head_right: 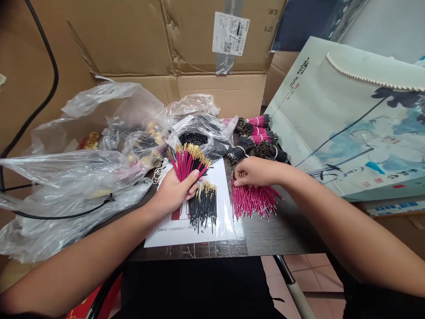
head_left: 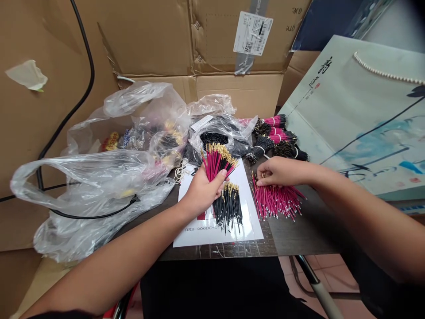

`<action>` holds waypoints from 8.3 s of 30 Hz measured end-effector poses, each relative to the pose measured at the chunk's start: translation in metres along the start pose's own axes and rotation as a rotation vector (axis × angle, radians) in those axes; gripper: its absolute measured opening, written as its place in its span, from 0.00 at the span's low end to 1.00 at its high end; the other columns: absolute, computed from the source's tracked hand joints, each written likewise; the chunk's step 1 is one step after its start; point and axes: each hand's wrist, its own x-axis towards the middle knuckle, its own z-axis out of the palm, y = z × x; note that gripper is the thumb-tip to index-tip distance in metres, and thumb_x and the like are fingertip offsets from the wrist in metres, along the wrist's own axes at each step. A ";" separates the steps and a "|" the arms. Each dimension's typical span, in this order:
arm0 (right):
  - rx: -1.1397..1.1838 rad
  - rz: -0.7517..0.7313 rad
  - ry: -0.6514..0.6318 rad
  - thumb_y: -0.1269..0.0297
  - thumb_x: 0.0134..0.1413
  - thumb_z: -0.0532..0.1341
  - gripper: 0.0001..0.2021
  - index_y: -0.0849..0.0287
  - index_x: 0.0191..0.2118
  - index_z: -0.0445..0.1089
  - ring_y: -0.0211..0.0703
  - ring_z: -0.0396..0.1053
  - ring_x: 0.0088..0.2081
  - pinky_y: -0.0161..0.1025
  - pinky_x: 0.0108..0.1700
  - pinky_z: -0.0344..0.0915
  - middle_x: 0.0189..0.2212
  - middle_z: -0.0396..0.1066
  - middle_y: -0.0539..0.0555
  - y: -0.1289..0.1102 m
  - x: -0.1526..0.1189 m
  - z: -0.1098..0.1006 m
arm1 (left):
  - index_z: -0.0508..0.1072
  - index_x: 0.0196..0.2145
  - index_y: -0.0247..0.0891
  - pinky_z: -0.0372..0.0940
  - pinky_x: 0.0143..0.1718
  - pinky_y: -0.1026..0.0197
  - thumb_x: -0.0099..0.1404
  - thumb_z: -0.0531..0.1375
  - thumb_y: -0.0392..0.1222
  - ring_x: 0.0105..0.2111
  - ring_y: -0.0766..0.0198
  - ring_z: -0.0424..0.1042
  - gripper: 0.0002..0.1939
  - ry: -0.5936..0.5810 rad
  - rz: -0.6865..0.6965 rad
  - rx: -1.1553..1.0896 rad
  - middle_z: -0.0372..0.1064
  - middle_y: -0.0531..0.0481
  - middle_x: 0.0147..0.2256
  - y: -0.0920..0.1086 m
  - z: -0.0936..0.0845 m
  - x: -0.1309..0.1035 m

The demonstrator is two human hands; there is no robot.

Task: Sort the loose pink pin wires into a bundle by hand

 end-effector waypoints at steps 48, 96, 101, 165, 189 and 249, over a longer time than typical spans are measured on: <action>-0.102 0.364 0.840 0.49 0.63 0.59 0.15 0.54 0.44 0.74 0.50 0.74 0.36 0.48 0.38 0.67 0.40 0.76 0.55 0.020 -0.085 0.108 | 0.62 0.44 0.38 0.50 0.15 0.68 0.69 0.65 0.47 0.16 0.75 0.57 0.16 0.021 -0.039 0.017 0.65 0.57 0.23 0.008 0.004 -0.004; 0.311 -0.131 0.632 0.52 0.62 0.64 0.13 0.57 0.42 0.78 0.41 0.71 0.30 0.39 0.33 0.66 0.30 0.77 0.52 -0.053 -0.040 0.060 | 0.68 0.37 0.36 0.53 0.15 0.70 0.70 0.62 0.57 0.15 0.75 0.55 0.19 -0.332 -0.061 0.082 0.57 0.61 0.18 0.001 -0.001 -0.009; 0.590 -0.171 0.494 0.50 0.60 0.64 0.16 0.59 0.32 0.74 0.38 0.67 0.27 0.38 0.31 0.64 0.25 0.73 0.51 -0.057 -0.018 0.051 | 0.66 0.39 0.37 0.54 0.15 0.69 0.71 0.60 0.57 0.14 0.74 0.57 0.19 -0.289 -0.024 0.128 0.59 0.61 0.19 0.002 -0.002 -0.008; 1.238 -0.113 0.335 0.54 0.48 0.75 0.14 0.59 0.34 0.81 0.37 0.75 0.28 0.38 0.36 0.76 0.29 0.80 0.54 -0.033 0.004 0.076 | 0.62 0.49 0.38 0.65 0.13 0.69 0.70 0.62 0.49 0.15 0.71 0.65 0.17 -0.197 -0.067 0.214 0.64 0.60 0.23 0.000 0.005 -0.010; 1.223 -0.118 0.345 0.54 0.48 0.75 0.15 0.62 0.33 0.80 0.35 0.73 0.26 0.36 0.33 0.72 0.26 0.77 0.52 -0.037 0.005 0.074 | 0.61 0.56 0.36 0.70 0.17 0.66 0.71 0.60 0.44 0.19 0.66 0.71 0.20 -0.182 -0.080 0.207 0.67 0.56 0.24 0.004 0.007 -0.013; 0.359 -0.028 0.379 0.57 0.58 0.66 0.22 0.51 0.58 0.74 0.42 0.70 0.29 0.41 0.33 0.65 0.29 0.76 0.51 -0.003 -0.051 0.007 | 0.62 0.46 0.38 0.74 0.19 0.61 0.66 0.66 0.48 0.19 0.68 0.72 0.20 -0.077 -0.047 0.056 0.73 0.53 0.31 0.009 0.003 -0.006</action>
